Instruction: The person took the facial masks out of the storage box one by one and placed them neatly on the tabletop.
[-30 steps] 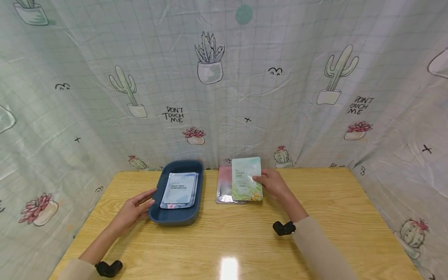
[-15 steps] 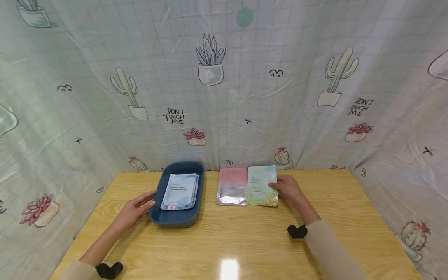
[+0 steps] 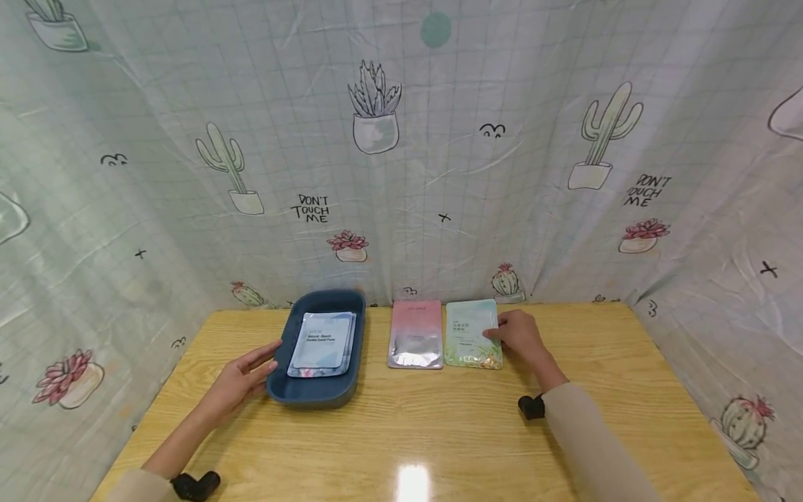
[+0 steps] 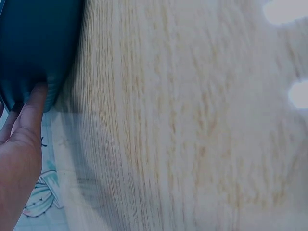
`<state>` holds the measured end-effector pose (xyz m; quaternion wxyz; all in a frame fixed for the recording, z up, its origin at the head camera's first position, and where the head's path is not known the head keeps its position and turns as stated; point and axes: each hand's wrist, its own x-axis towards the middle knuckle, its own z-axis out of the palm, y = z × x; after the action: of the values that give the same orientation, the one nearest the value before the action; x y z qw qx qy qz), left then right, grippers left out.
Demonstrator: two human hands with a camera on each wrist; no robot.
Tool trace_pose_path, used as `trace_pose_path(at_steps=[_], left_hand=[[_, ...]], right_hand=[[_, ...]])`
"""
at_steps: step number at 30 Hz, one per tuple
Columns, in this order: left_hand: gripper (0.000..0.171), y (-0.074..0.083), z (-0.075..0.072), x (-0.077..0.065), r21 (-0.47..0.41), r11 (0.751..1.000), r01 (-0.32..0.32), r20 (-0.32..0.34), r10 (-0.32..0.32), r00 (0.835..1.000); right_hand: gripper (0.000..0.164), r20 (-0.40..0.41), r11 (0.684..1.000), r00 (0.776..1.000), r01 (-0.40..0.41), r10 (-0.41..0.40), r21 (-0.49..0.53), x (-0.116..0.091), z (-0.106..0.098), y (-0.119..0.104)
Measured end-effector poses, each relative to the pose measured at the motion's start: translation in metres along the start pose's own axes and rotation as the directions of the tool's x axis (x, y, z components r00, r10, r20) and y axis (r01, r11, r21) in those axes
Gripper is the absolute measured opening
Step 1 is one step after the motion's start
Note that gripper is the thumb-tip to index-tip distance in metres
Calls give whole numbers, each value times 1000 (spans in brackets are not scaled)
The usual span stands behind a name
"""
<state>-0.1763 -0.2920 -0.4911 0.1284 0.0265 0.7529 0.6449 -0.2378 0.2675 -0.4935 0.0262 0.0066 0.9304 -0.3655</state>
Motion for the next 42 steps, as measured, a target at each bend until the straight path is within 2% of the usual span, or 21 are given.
trace_pose_path(at_steps=[6,11,13,15,18,22,27,30,37,42], left_hand=[[62,0,2,0,-20,1000,-14,7,14,1000],[61,1,1,0,-15,1000,-19,6,19,1000],[61,1,1,0,-5,1000,-22,0,22,1000],[60,3,0,0,4,1000,-28,-6,28,1000],[60,4,0,1,3,999,-37,1,37,999],[60,2,1,0,1,1000,-26,2,26,1000],[61,-1,2,-1,-1,1000,-12,-4,12,1000],[62,-1,1,-2,7,1000,-11,-7,11,1000],[62,0,2,-1,4,1000,-9,-5,9,1000],[62,1,2,-1,0,1000,-13,-3,13,1000]], right_hand=[[27,-34,996,999,26,-29,-85,-2,0,-1],[39,-64,995,996,50,-55,-88,-9,-5,-3],[39,-75,992,992,94,-100,-80,-11,-8,-6],[36,-71,981,981,173,-179,-85,-9,-9,-11],[32,-27,959,959,282,-283,-34,-6,-8,-24],[32,76,934,934,341,-349,104,-4,2,-53],[33,157,899,912,324,-380,294,-2,24,-95],[34,185,875,897,317,-402,365,2,40,-122],[34,222,859,856,379,-467,344,10,75,-185],[36,278,852,821,407,-499,328,23,100,-219]])
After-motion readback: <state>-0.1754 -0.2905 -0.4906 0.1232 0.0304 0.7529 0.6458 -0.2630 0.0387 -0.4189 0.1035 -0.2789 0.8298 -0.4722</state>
